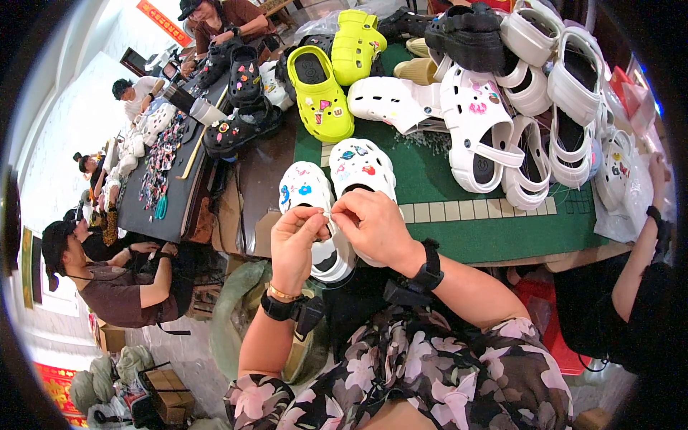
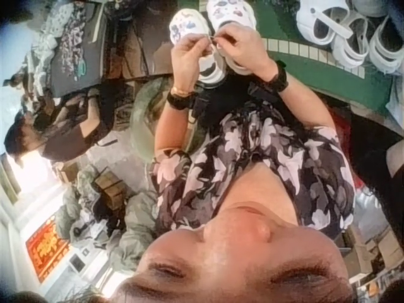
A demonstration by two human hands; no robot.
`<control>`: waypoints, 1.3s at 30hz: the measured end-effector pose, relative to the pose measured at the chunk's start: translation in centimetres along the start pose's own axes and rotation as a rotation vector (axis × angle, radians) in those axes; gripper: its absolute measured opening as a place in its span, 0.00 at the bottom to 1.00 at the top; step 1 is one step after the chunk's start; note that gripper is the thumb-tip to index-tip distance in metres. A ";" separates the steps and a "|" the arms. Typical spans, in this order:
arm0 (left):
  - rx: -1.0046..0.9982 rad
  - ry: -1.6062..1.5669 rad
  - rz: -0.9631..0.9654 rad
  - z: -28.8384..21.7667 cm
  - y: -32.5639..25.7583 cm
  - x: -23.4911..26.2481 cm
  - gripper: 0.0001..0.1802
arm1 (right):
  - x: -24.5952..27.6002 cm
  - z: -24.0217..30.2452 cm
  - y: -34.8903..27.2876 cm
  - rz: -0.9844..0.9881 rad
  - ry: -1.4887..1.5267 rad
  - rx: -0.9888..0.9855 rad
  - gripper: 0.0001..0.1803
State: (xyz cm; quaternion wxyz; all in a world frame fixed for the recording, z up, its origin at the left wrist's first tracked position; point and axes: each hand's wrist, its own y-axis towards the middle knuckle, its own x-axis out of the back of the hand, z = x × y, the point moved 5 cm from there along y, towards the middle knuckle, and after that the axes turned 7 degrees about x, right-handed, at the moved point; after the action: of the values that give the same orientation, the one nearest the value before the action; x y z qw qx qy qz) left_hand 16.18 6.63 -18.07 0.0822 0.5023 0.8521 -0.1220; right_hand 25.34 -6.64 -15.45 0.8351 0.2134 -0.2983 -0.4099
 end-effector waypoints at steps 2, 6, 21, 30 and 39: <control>-0.002 0.030 -0.026 -0.1 -0.1 0.0 0.05 | 0.0 0.0 0.0 0.016 -0.002 -0.014 0.04; -0.032 0.068 -0.074 -0.6 -0.4 -0.1 0.05 | 0.0 0.2 0.1 0.006 -0.007 0.010 0.04; -0.149 0.220 -0.130 -0.6 -0.9 -0.2 0.04 | -0.2 0.1 -0.1 0.002 -0.013 0.017 0.04; -0.134 0.253 -0.126 -0.3 -0.8 -0.3 0.03 | -0.1 0.2 0.0 0.009 -0.011 0.026 0.05; -0.130 0.536 -0.059 -0.6 -0.9 -0.4 0.03 | -0.1 0.0 -0.3 0.074 -0.034 0.081 0.04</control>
State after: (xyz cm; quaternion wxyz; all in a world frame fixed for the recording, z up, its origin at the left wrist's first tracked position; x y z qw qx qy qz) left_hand 15.63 6.04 -17.31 -0.1180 0.4854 0.8636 0.0678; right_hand 25.15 -6.71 -15.66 0.8352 0.2288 -0.3367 -0.3698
